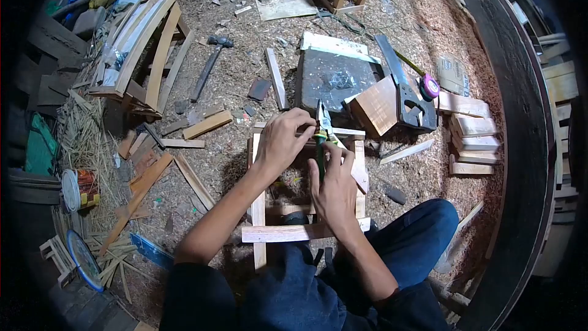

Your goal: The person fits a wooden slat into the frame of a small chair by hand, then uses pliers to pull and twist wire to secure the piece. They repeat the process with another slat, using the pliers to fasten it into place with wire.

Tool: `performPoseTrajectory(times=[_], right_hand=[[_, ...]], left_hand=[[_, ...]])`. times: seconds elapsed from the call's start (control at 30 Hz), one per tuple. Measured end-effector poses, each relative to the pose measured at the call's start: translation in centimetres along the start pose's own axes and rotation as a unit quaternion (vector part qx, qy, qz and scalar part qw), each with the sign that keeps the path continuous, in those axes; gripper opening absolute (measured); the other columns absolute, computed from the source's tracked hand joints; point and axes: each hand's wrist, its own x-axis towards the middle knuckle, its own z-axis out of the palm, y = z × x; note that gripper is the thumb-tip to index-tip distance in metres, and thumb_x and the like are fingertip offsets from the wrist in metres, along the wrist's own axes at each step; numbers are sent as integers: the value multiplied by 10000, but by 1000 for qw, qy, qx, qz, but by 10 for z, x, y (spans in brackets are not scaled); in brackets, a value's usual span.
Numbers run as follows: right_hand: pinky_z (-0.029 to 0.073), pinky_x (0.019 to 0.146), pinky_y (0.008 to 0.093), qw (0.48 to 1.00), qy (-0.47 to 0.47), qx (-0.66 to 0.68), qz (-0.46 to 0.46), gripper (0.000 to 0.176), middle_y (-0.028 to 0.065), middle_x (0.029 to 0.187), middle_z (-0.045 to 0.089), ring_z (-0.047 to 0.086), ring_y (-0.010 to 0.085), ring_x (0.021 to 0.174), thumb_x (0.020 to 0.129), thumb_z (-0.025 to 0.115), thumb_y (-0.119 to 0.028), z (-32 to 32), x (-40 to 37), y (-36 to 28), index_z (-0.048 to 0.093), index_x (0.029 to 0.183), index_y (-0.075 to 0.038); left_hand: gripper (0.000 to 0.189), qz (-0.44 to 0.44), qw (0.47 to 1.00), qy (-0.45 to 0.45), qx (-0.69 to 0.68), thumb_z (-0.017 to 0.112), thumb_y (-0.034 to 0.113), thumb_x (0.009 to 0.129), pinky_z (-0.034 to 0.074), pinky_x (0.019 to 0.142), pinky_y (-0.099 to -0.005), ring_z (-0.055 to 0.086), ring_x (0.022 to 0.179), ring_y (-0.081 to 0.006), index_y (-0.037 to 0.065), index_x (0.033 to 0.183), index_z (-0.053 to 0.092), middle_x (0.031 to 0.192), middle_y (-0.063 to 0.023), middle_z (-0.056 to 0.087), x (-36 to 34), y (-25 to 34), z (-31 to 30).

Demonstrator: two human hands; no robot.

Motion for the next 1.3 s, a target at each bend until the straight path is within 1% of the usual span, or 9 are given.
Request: performPoseTrajectory(times=[0.17, 0.27, 0.37, 0.4, 0.57, 0.77, 0.87, 1.1, 1.3], right_hand=[[538, 687, 502, 994, 97, 33, -46, 387, 245, 1192, 494, 642, 457, 849, 979, 611, -221, -1, 1, 0, 461, 1310, -88], [528, 773, 504, 997, -55, 16, 53, 369, 250, 1184, 509, 630, 445, 957, 986, 599, -209, -2, 2, -2, 470, 1299, -62], [522, 800, 495, 999, -10, 45, 14, 369, 247, 1156, 543, 629, 432, 981, 988, 600, -211, -15, 4, 3, 477, 1287, -31], [529, 662, 535, 996, 55, 53, -45, 350, 244, 1110, 538, 654, 451, 823, 994, 588, -247, -13, 5, 7, 489, 1279, -70], [524, 767, 503, 993, 67, 94, -10, 380, 235, 1124, 537, 639, 411, 949, 990, 597, -234, -20, 0, 16, 476, 1308, -65], [530, 814, 499, 995, 51, 83, -27, 418, 245, 1192, 535, 631, 438, 997, 986, 598, -236, -11, -4, 18, 465, 1347, -72], [458, 975, 438, 992, 32, 126, -6, 425, 236, 1223, 561, 583, 389, 1113, 966, 621, -153, -7, -7, 14, 476, 1336, -2], [512, 837, 514, 990, 68, 113, -44, 463, 257, 1192, 526, 609, 458, 1014, 953, 635, -180, 13, -19, 21, 455, 1359, -49], [505, 850, 510, 990, 76, 115, -32, 494, 252, 1198, 513, 605, 450, 1020, 947, 645, -193, 17, -19, 20, 443, 1374, -45]], left_hand=[[149, 0, 1000, -3, -2, 718, 114, 851, 487, 885, -414, 672, 987, -327, 15, 962, 728, 1035, -143, 700, -1, -1, 2], [158, -2, 1000, -9, -8, 720, 130, 858, 486, 893, -411, 672, 994, -326, 21, 971, 733, 1030, -142, 699, 0, 1, -1], [164, 3, 1000, -10, -6, 722, 140, 866, 506, 877, -398, 676, 994, -323, 27, 985, 736, 1025, -141, 699, 1, 4, -2], [159, -7, 1000, -17, -13, 717, 136, 872, 512, 870, -393, 678, 986, -325, 25, 984, 734, 1028, -142, 700, 2, 4, -2], [183, -67, 995, -33, -66, 634, 151, 948, 521, 878, -385, 699, 986, -319, 42, 1049, 741, 1044, -165, 726, 8, 4, -11], [260, -109, 989, -78, 65, 679, 338, 912, 543, 753, -417, 718, 839, -334, 105, 971, 777, 879, -134, 745, 16, 5, -22], [272, -120, 986, -85, 81, 696, 371, 894, 541, 742, -409, 718, 837, -326, 126, 976, 781, 891, -129, 746, 15, 3, -21], [272, -128, 983, -77, 106, 713, 381, 882, 535, 730, -416, 719, 802, -315, 119, 922, 777, 855, -131, 744, 16, 3, -18], [351, -111, 977, -100, 153, 663, 413, 915, 513, 775, -440, 710, 805, -336, 82, 927, 780, 831, -156, 735, 17, 4, -17]])
